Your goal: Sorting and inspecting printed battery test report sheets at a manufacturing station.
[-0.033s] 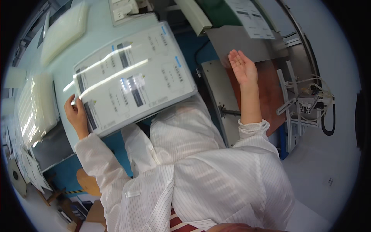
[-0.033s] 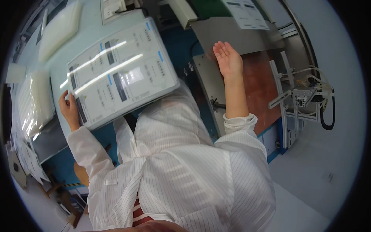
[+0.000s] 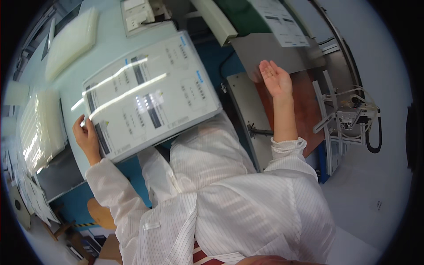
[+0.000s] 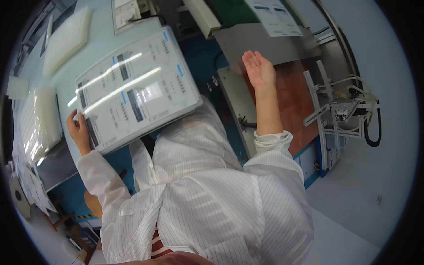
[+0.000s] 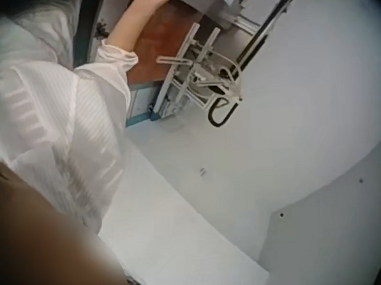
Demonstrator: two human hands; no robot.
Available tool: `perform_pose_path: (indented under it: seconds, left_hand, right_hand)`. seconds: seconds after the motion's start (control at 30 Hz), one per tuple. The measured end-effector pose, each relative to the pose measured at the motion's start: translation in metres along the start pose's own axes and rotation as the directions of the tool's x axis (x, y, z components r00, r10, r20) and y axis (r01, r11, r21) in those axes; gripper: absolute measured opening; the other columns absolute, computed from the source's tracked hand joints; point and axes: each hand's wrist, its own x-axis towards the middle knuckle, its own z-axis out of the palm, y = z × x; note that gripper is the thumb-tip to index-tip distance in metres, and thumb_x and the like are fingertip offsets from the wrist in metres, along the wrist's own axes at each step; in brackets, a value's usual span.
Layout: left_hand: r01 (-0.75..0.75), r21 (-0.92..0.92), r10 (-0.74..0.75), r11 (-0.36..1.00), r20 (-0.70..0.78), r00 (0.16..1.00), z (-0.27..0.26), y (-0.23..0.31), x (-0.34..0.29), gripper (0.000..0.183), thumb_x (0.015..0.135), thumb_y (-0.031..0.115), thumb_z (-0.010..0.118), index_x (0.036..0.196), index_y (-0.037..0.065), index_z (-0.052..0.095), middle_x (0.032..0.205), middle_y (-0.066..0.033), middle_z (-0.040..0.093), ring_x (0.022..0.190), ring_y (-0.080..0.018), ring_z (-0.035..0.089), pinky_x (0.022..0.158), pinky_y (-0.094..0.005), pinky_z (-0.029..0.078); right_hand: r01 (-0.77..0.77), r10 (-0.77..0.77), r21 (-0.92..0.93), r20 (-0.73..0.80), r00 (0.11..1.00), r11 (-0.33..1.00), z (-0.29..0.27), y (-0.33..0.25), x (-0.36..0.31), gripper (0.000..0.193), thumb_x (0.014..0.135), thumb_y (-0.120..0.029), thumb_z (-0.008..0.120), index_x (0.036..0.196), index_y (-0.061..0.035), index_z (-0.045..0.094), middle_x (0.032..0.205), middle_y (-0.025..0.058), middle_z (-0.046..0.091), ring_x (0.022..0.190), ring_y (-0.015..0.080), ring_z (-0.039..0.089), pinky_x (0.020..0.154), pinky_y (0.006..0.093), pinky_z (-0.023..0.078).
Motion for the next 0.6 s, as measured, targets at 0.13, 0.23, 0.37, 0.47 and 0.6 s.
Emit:
perform_pose_path:
  seconds: [0.13,0.23,0.37,0.47,0.6]
  left_hand:
    - [0.015,0.001,-0.015,1.000,0.009,1.000,0.000,0.008,0.000,0.027,0.092,0.016,0.061,0.114,0.000,0.063,0.101,-0.0050,0.058,0.066,-0.0089,0.042,0.061,-0.0234,0.039]
    - [0.019,-0.003,-0.019,1.000,0.014,1.000,0.000,0.011,-0.001,0.027,0.092,0.016,0.061,0.114,0.000,0.062,0.101,-0.0049,0.058,0.066,-0.0089,0.042,0.062,-0.0233,0.039]
    - [0.013,-0.008,-0.013,1.000,0.013,1.000,0.000,0.006,-0.002,0.026,0.093,0.016,0.061,0.113,0.000,0.063,0.103,-0.0047,0.056,0.065,-0.0085,0.041,0.062,-0.0230,0.039]
    - [0.019,0.005,-0.019,1.000,0.021,1.000,0.002,0.010,0.000,0.025,0.092,0.015,0.061,0.113,0.001,0.063,0.104,-0.0047,0.057,0.065,-0.0084,0.041,0.062,-0.0228,0.039]
    - [0.035,0.010,-0.035,0.999,0.018,0.999,0.000,0.011,0.001,0.022,0.092,0.013,0.060,0.110,0.002,0.064,0.108,-0.0059,0.058,0.064,-0.0084,0.043,0.061,-0.0225,0.040]
  right_hand:
    - [0.007,0.008,0.142,-0.101,0.995,0.990,-0.006,-0.030,0.033,0.043,0.094,0.001,0.035,0.135,0.0113,0.028,0.149,0.0233,0.024,0.139,0.0358,0.028,0.114,0.0489,0.030]
    - [0.068,-0.040,0.152,-0.182,0.983,0.986,-0.008,-0.051,0.063,0.048,0.094,-0.002,0.036,0.139,0.0098,0.024,0.151,0.0211,0.020,0.141,0.0350,0.021,0.116,0.0498,0.022]
    - [0.166,-0.130,0.100,-0.296,0.946,0.981,-0.019,-0.074,0.093,0.057,0.093,-0.007,0.041,0.144,0.0052,0.017,0.152,0.0194,0.019,0.143,0.0321,0.017,0.116,0.0475,0.018]
    - [0.205,-0.164,0.042,-0.457,0.874,0.978,-0.033,-0.088,0.097,0.063,0.091,-0.014,0.048,0.146,0.0006,0.021,0.153,0.0168,0.018,0.142,0.0292,0.020,0.114,0.0423,0.018]
    - [0.217,-0.244,-0.117,-0.592,0.768,0.969,-0.060,-0.085,0.096,0.050,0.087,-0.012,0.055,0.134,0.0007,0.041,0.142,0.0180,0.036,0.132,0.0308,0.035,0.104,0.0434,0.033]
